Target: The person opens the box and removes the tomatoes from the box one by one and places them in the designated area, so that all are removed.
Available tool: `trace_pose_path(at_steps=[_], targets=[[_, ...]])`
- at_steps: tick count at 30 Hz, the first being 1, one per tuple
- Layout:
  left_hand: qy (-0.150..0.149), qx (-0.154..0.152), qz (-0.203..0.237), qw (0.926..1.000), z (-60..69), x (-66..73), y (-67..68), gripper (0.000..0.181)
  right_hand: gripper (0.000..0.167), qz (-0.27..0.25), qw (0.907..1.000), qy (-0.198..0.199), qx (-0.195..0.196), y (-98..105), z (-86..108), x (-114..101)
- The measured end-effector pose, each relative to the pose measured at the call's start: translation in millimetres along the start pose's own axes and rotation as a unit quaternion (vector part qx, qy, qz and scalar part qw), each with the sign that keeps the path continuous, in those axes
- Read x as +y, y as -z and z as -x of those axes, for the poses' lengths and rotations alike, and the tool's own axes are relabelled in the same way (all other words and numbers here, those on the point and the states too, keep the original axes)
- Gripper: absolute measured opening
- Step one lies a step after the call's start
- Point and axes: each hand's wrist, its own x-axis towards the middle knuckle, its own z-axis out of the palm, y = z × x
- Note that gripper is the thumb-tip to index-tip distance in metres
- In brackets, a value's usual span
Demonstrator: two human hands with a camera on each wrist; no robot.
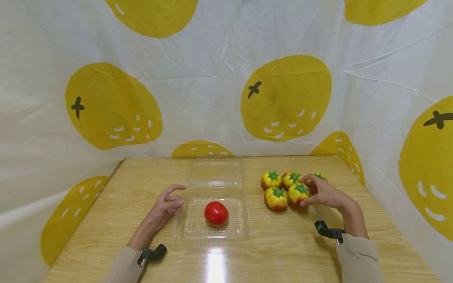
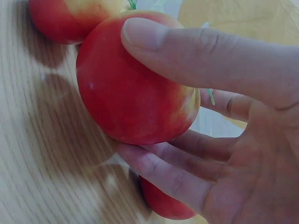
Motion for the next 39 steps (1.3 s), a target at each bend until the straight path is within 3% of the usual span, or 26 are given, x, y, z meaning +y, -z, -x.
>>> trace_pose_path(at_steps=[9,17,39], targets=[[-0.005,-0.012,0.010,0.9999,-0.4,-1.1,0.7,0.044,0.074,-0.015,0.9998,-0.004,-0.009,-2.5,-2.5,7.1],[0.007,0.001,0.005,1.0000,-0.5,-0.9,-1.2,0.044,0.071,-0.007,0.9999,-0.001,-0.011,-3.2,-1.5,4.7],[0.004,-0.002,0.001,1.0000,0.3,1.2,-0.4,0.044,0.068,0.002,0.9998,0.001,-0.018,-6.2,-3.8,-0.3]])
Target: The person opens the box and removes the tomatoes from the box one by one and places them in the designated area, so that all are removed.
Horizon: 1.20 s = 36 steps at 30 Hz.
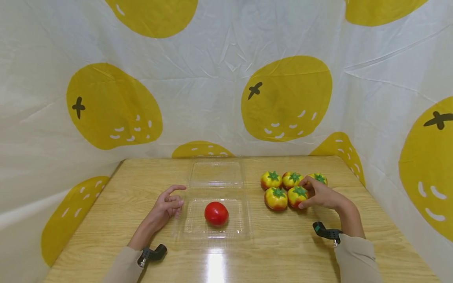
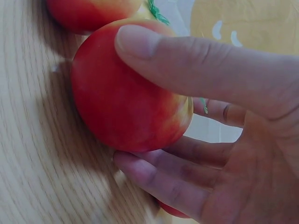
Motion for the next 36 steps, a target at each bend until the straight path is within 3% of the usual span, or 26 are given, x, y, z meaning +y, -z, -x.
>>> trace_pose_path(at_steps=[7,20,36], targets=[[-0.004,-0.004,-0.001,1.0000,0.4,0.7,-0.1,0.045,0.070,0.012,0.9998,-0.015,-0.001,0.7,0.7,1.4],[0.002,0.003,-0.001,1.0000,0.5,1.5,-0.2,0.045,0.069,-0.017,0.9993,-0.021,-0.025,3.0,4.7,2.9],[0.006,0.007,-0.002,1.0000,1.1,2.5,-0.9,0.045,0.068,-0.015,0.9995,-0.022,-0.017,2.7,4.7,1.2]])
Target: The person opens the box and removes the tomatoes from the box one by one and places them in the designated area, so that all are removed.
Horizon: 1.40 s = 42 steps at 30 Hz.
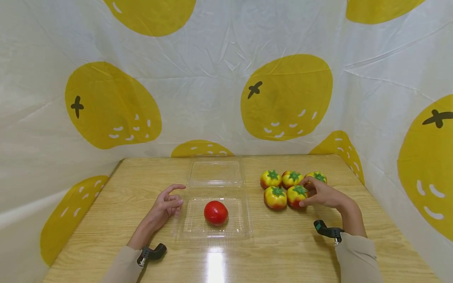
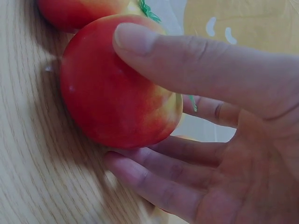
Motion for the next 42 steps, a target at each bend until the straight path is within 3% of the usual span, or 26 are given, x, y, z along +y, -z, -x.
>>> trace_pose_path(at_steps=[5,17,42], targets=[[-0.001,-0.001,-0.001,1.0000,-0.4,0.1,-0.3,0.047,0.067,0.004,0.9999,0.012,-0.002,-0.3,0.2,2.0],[-0.006,-0.003,-0.001,1.0000,-0.7,-2.2,1.5,0.044,0.068,-0.003,1.0000,-0.006,-0.003,-0.2,1.7,-2.5],[-0.002,-0.004,-0.003,1.0000,0.0,-0.6,0.9,0.045,0.074,-0.008,1.0000,0.001,-0.005,3.4,3.8,-0.3]])
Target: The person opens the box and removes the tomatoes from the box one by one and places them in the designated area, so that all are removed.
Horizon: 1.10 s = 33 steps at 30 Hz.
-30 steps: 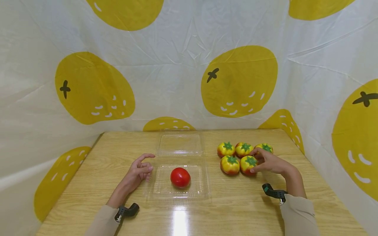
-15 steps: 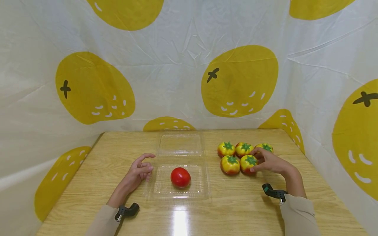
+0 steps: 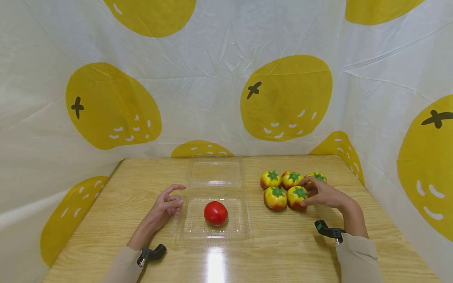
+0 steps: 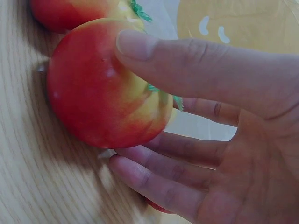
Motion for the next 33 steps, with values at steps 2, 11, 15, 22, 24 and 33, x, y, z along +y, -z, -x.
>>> trace_pose_path(at_steps=[2,11,15,22,24,33], targets=[[0.001,0.001,0.002,1.0000,-0.1,0.3,0.0,0.047,0.074,0.002,1.0000,0.004,0.004,1,1.0,0],[-0.006,-0.005,0.002,1.0000,-0.9,0.7,-0.3,0.049,0.071,0.009,0.9991,0.029,0.031,7,6.1,-10],[-0.005,-0.004,0.002,1.0000,-0.8,0.7,-1.0,0.048,0.070,0.029,0.9979,0.033,0.047,9,10.0,-18],[-0.006,-0.005,0.001,1.0000,0.3,-0.8,0.1,0.044,0.068,0.048,0.9946,0.054,0.075,10,15.0,-32],[-0.006,-0.003,0.000,1.0000,0.3,-0.9,0.1,0.044,0.068,0.052,0.9933,0.062,0.083,9,15.7,-36],[-0.004,0.002,0.001,1.0000,-0.2,-0.8,0.4,0.049,0.064,0.084,0.9839,0.086,0.132,5,18.4,-59]])
